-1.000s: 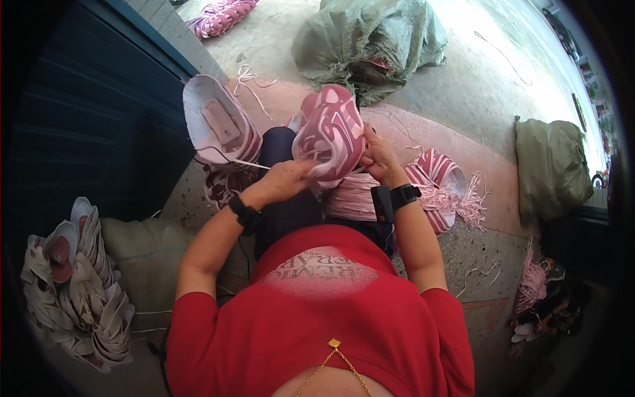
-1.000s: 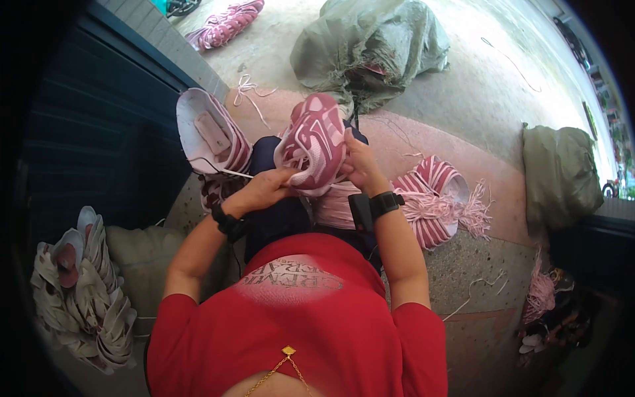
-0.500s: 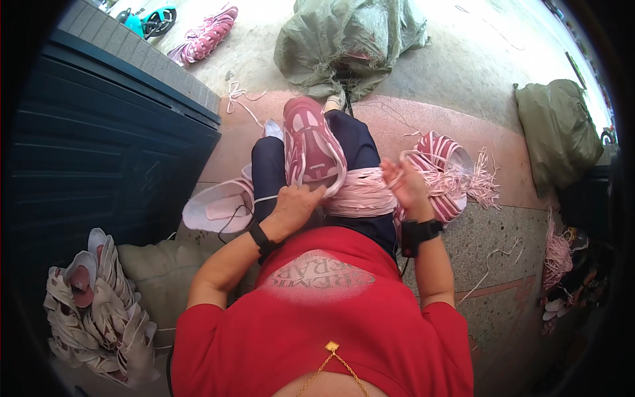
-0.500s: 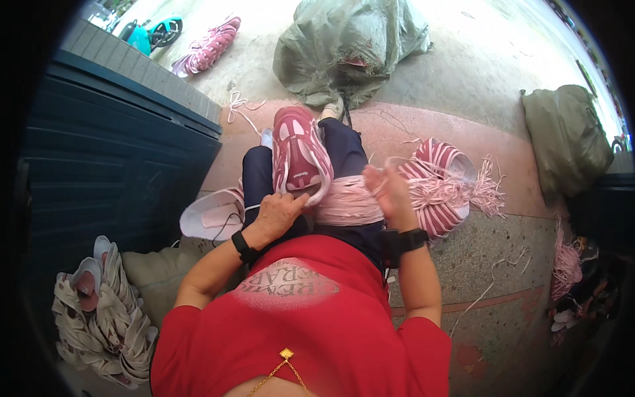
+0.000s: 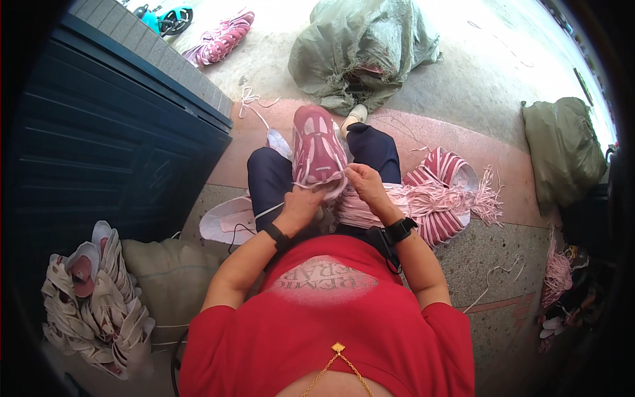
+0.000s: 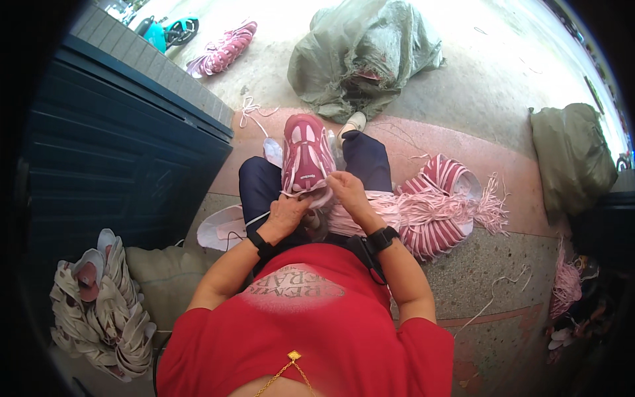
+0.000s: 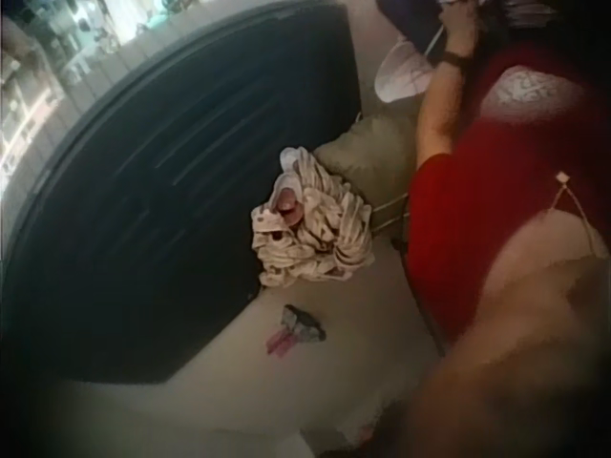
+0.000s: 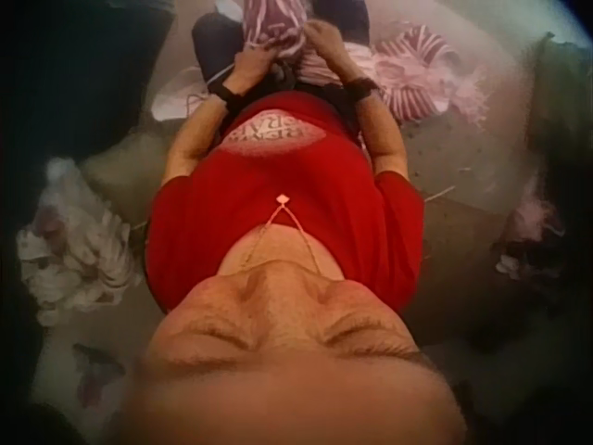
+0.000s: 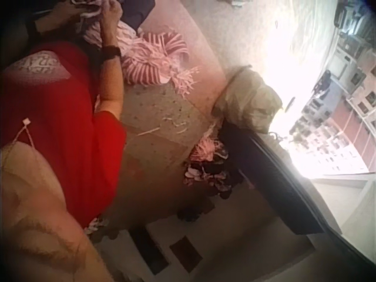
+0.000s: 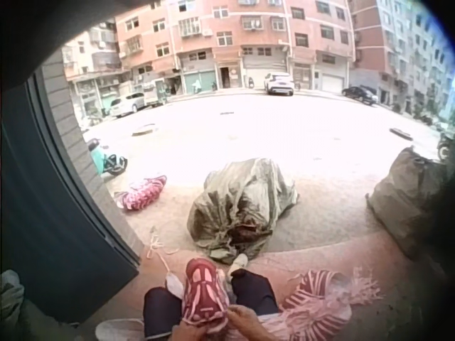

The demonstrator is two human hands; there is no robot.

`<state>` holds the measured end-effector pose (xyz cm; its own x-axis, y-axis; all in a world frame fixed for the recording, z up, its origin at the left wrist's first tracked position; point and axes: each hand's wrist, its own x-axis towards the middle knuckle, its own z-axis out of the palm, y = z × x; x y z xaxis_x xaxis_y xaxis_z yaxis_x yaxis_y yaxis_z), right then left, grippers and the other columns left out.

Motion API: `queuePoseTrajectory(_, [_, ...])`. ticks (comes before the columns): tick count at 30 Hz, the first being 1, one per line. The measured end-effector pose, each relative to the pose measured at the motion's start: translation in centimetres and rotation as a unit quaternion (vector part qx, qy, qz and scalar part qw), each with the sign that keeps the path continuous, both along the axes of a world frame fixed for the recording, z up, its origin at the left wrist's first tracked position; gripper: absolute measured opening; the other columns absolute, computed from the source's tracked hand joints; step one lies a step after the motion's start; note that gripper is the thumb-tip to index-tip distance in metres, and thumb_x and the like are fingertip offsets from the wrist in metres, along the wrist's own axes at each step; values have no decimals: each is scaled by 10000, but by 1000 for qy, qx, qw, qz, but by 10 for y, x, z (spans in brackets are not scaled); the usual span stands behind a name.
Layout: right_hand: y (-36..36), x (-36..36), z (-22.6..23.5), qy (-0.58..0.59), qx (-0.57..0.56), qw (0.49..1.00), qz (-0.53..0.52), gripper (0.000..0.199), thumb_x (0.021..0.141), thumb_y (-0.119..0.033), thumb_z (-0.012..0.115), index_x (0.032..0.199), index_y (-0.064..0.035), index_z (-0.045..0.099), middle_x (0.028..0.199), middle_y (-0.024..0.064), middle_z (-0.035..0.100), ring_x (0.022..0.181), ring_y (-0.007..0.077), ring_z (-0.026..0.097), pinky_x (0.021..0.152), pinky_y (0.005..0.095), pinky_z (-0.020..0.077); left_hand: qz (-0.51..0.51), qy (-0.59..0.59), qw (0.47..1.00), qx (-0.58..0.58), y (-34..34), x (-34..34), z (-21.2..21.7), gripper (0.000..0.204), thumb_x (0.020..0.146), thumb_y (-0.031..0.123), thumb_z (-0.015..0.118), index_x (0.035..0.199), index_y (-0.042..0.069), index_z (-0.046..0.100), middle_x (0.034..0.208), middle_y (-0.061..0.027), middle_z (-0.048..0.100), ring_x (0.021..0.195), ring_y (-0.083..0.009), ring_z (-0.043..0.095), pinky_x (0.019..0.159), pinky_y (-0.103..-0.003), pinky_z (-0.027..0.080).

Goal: The person sits on the floor and laces a pink sneaker using a long pink shoelace. They repeatedly thread the lace through the eyelets, pull it tight, and adjust the tension to secure the shoe.

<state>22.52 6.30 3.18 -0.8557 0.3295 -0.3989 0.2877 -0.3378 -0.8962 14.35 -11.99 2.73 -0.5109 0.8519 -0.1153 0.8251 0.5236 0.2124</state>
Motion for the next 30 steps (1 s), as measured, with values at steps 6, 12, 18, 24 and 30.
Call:
queuePoseTrajectory(6, [-14, -6, -29, -4, 97, 994, 56, 291, 887, -216, 605, 1024, 39, 573, 825, 60, 626, 752, 116, 591, 651, 238, 468, -8, -7, 1000, 9, -14, -9, -12, 367, 747, 221, 655, 1109, 241, 598, 997, -64, 615, 841, -328, 607, 640, -439, 524])
queuePoseTrajectory(12, [-14, -20, -4, 20, 80, 995, 49, 215, 917, -124, 549, 1057, 38, 544, 864, 69, 620, 787, 121, 606, 696, 245, 484, -89, -31, 995, 25, -24, -22, 8, 388, 779, 230, 647, 1160, 201, 583, 989, -93, 615, 876, -330, 591, 761, -405, 494])
queuePoseTrajectory(18, [-16, -34, 55, 142, 53, 988, 40, 175, 900, -71, 566, 1048, 21, 548, 873, 62, 618, 818, 129, 612, 715, 256, 480, -16, -482, 868, 123, -21, -43, 53, 388, 898, 326, 563, 1188, 68, 551, 1038, -84, 619, 972, -240, 580, 841, -328, 451])
queuePoseTrajectory(24, [-43, -14, 73, 129, 248, 942, 185, 155, 870, -102, 598, 978, 7, 578, 799, 126, 650, 723, 195, 627, 659, 306, 487, 115, -825, 471, 291, 11, -66, 93, 399, 974, 320, 461, 1201, -5, 506, 1005, -97, 626, 931, -172, 605, 807, -304, 487])
queuePoseTrajectory(30, [-21, -24, 81, 97, -7, 979, 181, 366, 973, -291, 456, 1129, 19, 571, 1031, 72, 625, 950, 145, 583, 815, 279, 463, 177, -760, 557, 285, 11, -84, 152, 263, 985, 262, 458, 1005, 16, 549, 594, 46, 387, 459, -38, 308, 414, -201, 268])
